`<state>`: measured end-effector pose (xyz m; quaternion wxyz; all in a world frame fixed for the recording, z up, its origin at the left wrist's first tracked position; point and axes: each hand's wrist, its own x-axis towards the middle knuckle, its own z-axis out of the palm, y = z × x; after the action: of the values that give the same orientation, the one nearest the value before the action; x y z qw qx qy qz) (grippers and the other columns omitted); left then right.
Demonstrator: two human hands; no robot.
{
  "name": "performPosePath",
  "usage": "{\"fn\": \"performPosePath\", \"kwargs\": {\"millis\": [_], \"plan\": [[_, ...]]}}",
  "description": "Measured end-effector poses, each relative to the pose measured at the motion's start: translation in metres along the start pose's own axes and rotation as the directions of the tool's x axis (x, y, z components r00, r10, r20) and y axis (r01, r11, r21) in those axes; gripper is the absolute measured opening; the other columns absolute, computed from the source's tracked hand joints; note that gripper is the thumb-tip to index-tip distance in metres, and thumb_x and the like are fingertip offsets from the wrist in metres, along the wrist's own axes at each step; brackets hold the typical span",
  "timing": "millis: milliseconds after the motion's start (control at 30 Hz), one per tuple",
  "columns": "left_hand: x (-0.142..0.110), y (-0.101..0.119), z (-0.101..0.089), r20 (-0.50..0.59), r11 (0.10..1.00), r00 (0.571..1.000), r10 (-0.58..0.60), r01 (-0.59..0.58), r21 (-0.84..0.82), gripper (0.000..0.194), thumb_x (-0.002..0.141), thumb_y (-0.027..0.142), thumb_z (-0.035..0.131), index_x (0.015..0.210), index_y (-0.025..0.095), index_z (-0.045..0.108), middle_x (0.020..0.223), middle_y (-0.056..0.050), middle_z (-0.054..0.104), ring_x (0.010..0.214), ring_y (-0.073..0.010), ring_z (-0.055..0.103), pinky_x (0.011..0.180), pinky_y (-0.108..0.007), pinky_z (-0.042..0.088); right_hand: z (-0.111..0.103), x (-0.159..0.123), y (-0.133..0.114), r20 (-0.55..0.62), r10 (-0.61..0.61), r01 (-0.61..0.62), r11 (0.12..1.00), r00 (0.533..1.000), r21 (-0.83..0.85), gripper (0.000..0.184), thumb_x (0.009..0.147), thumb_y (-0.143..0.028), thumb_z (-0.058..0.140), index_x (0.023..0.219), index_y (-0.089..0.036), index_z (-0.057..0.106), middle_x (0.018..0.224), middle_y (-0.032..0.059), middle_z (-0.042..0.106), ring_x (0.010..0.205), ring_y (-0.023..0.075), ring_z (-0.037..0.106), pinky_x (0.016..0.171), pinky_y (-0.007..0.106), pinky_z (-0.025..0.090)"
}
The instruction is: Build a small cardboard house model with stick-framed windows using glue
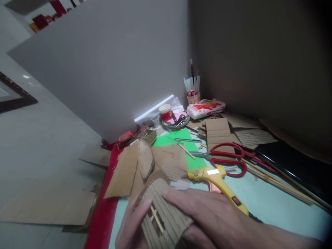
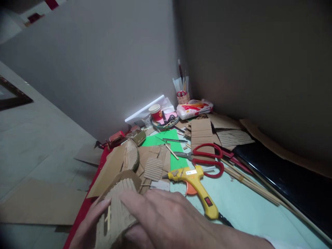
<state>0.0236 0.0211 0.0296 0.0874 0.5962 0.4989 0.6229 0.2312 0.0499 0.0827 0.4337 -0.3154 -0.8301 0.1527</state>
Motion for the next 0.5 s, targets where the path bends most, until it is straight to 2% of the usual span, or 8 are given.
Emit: {"fn": "performPosePath", "kwargs": {"millis": [67,133,200,267,400,500], "plan": [[0.004,-0.001,-0.001,0.019,0.999,1.000,0.010,-0.010,-0.035,0.032,0.097,0.057,0.059,0.115,0.040,0.080,0.126,0.000,0.078,0.115,-0.0254,0.072,0.101,-0.032,0.052,0.000,0.000,0.000,0.027,-0.036,0.038,0.998,0.999,-0.053,0.035,0.106,-0.027,0.048,0.136,-0.021,0.063,0.099,0.0063,0.080,0.081,0.0218,0.078,0.072,0.028,0.065],[0.007,-0.002,-0.001,0.022,0.999,0.999,0.028,-0.027,-0.043,0.036,0.098,0.055,0.058,0.122,0.036,0.078,0.124,-0.004,0.078,0.113,-0.0282,0.072,0.101,-0.037,0.052,-0.002,0.002,0.000,0.069,-0.083,0.089,0.992,0.994,-0.087,0.033,0.106,-0.024,0.046,0.132,-0.018,0.066,0.099,0.0075,0.079,0.081,0.0226,0.077,0.072,0.030,0.064],[0.006,-0.002,0.000,0.022,0.998,0.998,0.055,-0.055,-0.006,0.040,0.099,0.054,0.056,0.127,0.032,0.075,0.123,-0.008,0.077,0.110,-0.0299,0.072,0.096,-0.040,0.054,-0.005,0.004,0.000,0.111,-0.109,0.120,0.988,0.988,-0.101,0.034,0.108,-0.022,0.041,0.130,-0.015,0.067,0.097,0.0080,0.078,0.083,0.0228,0.075,0.074,0.032,0.063],[0.006,0.001,0.003,0.038,0.996,0.996,0.080,-0.081,0.042,0.040,0.099,0.051,0.059,0.129,0.030,0.075,0.122,-0.008,0.076,0.105,-0.0280,0.072,0.088,-0.036,0.055,-0.007,0.006,0.001,0.142,-0.116,0.130,0.987,0.983,-0.090,0.036,0.111,-0.024,0.037,0.126,-0.012,0.067,0.093,0.0076,0.076,0.082,0.0222,0.073,0.075,0.033,0.061],[0.010,0.012,0.012,0.108,0.995,0.992,0.064,-0.071,0.066,0.034,0.097,0.036,0.067,0.130,0.036,0.075,0.119,-0.001,0.077,0.105,-0.0208,0.071,0.087,-0.026,0.054,-0.007,0.011,0.008,0.206,-0.073,0.068,0.997,0.976,0.029,0.042,0.114,-0.033,0.030,0.117,-0.010,0.066,0.093,0.0081,0.073,0.079,0.0216,0.069,0.072,0.033,0.056],[0.016,0.015,0.017,0.186,0.999,0.981,-0.049,0.044,0.032,0.033,0.091,0.034,0.076,0.123,0.043,0.078,0.111,0.004,0.081,0.100,-0.0173,0.074,0.089,-0.022,0.054,-0.005,0.014,0.013,0.257,0.005,-0.040,0.990,0.966,0.132,0.040,0.114,-0.036,0.032,0.128,-0.012,0.062,0.104,0.0086,0.074,0.087,0.0216,0.069,0.077,0.033,0.053]]}}
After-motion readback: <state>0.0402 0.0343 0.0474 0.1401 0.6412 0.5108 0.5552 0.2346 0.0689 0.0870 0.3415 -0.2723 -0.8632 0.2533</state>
